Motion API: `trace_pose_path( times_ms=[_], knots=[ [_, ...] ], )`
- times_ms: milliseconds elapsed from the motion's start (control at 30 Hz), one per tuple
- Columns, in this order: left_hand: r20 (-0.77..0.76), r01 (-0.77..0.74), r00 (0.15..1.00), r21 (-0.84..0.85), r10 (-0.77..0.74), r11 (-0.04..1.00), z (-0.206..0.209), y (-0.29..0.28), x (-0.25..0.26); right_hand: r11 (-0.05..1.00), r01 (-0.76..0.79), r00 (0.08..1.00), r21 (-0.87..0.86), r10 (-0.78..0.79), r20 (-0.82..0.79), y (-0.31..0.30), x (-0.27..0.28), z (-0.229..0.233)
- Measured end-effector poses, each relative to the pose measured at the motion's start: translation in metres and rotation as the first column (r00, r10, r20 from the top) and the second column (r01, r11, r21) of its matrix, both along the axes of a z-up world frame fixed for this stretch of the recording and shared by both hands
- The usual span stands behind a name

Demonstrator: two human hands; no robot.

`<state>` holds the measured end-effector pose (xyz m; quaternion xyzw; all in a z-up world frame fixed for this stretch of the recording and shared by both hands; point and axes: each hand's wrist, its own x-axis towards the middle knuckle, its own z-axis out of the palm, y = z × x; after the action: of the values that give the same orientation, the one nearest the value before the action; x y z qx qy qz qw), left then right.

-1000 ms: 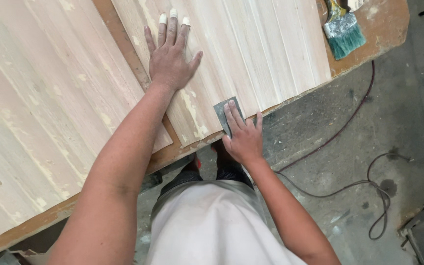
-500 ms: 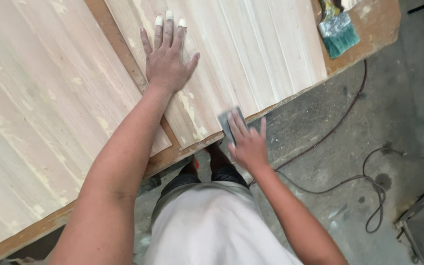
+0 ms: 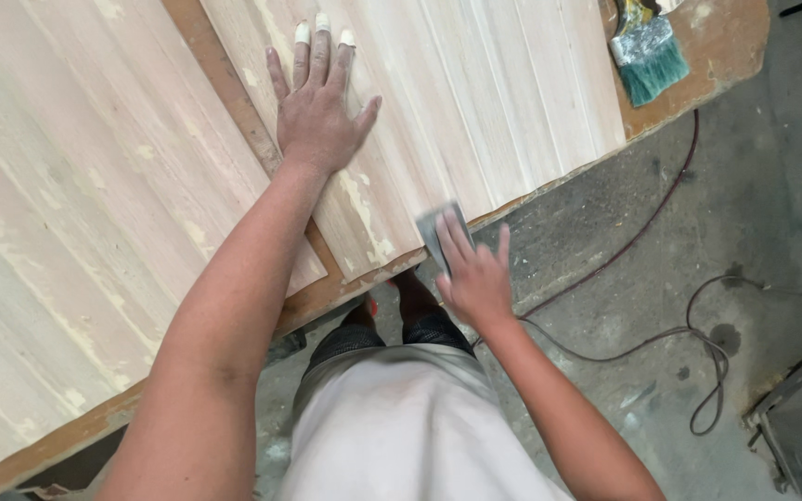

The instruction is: The person sands the surface of a large, light-colored wooden board using a sanding block held in the right hand. The person moves the sanding block back and forth across the board's surface while stabilizing the board with the left hand.

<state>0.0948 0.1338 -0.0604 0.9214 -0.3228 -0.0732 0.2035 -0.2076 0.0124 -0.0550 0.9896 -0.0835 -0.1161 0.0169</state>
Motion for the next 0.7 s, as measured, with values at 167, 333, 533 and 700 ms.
trace_pose_path(
  times_ms=[167, 333, 533, 700],
  knots=[
    [0.019, -0.004, 1.000, -0.030, 0.005, 1.000, -0.003, 0.000, -0.001, 0.999, 0.016, 0.998, 0.044, -0.019, 0.057, 0.001, 0.018, -0.002],
    [0.034, 0.005, 0.999, -0.050, -0.003, 0.999, -0.004, 0.000, 0.001, 1.000, 0.005, 1.000, 0.004, -0.005, 0.012, 0.005, -0.014, 0.009],
    [0.065, -0.010, 0.998, -0.059, 0.014, 0.998, -0.006, 0.001, -0.002, 0.986, -0.019, 0.988, 0.166, -0.007, 0.155, 0.013, -0.045, 0.015],
    [0.002, -0.014, 1.000, 0.008, 0.014, 1.000, -0.002, -0.001, 0.002, 0.968, -0.092, 0.995, 0.233, 0.078, 0.065, 0.019, -0.007, -0.007]
  ],
)
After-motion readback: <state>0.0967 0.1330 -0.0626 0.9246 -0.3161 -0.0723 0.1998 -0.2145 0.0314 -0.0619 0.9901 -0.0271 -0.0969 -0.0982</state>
